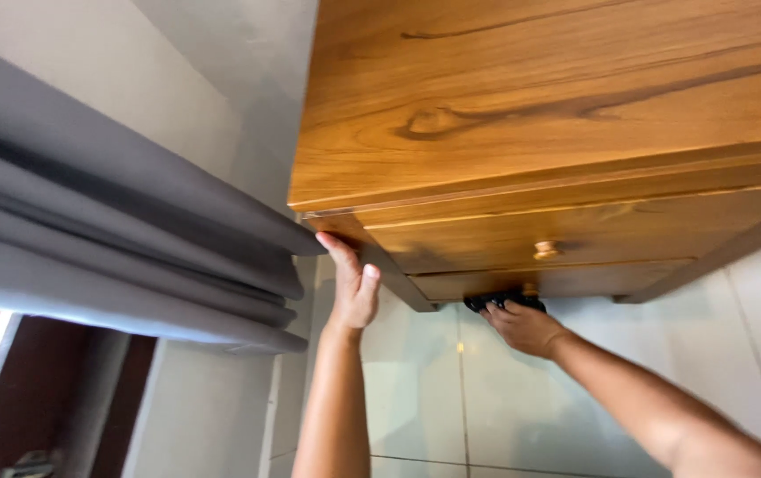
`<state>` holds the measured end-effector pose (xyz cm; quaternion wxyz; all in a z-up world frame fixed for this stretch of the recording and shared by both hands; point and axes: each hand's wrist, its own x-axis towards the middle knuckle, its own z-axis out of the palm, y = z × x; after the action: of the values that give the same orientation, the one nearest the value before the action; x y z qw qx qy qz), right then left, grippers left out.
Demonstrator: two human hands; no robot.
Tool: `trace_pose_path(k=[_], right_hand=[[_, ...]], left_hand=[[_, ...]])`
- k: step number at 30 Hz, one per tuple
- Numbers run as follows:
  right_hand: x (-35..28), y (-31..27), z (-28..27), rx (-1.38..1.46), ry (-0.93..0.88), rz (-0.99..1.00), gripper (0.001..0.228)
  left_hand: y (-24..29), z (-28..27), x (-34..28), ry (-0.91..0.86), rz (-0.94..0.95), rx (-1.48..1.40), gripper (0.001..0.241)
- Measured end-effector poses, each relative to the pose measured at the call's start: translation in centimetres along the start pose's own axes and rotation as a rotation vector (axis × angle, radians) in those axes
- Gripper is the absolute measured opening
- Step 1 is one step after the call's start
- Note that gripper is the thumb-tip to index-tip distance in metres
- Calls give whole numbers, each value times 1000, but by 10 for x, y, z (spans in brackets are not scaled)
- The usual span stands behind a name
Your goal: The person cleans a wooden nightstand using a dark cloth, wiping the top surface and the front drawer. They open the drawer to wipe the interior and then close it. Finally, the person moves to the bed and folds a white towel.
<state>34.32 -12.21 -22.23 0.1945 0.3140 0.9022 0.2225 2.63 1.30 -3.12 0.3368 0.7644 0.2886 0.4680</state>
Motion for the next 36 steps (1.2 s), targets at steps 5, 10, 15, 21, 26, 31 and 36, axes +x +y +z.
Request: trace_pose_path(k=[5,10,15,21,26,31,36], right_hand=[[-109,44,58,-197,-16,-247,50],[-211,90,63,-176,99,-85,57],[-156,117,-67,-175,884,678,47],[-48,88,-101,-124,676,484,56],[-105,102,-71,-109,961,719,55],[-127,114,-74,-100,1147,1012,75],[-84,161,-214,-241,950,732,76]], left_hand=[[-6,3,-2,-15,28,-33,103],[-7,2,2,-27,24,-70,105],[3,3,4,-15,-9,-20,108],[16,4,8,-3,-2,61,108],[10,3,7,-20,8,-5,109],[5,3,5,9,-24,65,112],[8,0,5,-22,34,67,116]])
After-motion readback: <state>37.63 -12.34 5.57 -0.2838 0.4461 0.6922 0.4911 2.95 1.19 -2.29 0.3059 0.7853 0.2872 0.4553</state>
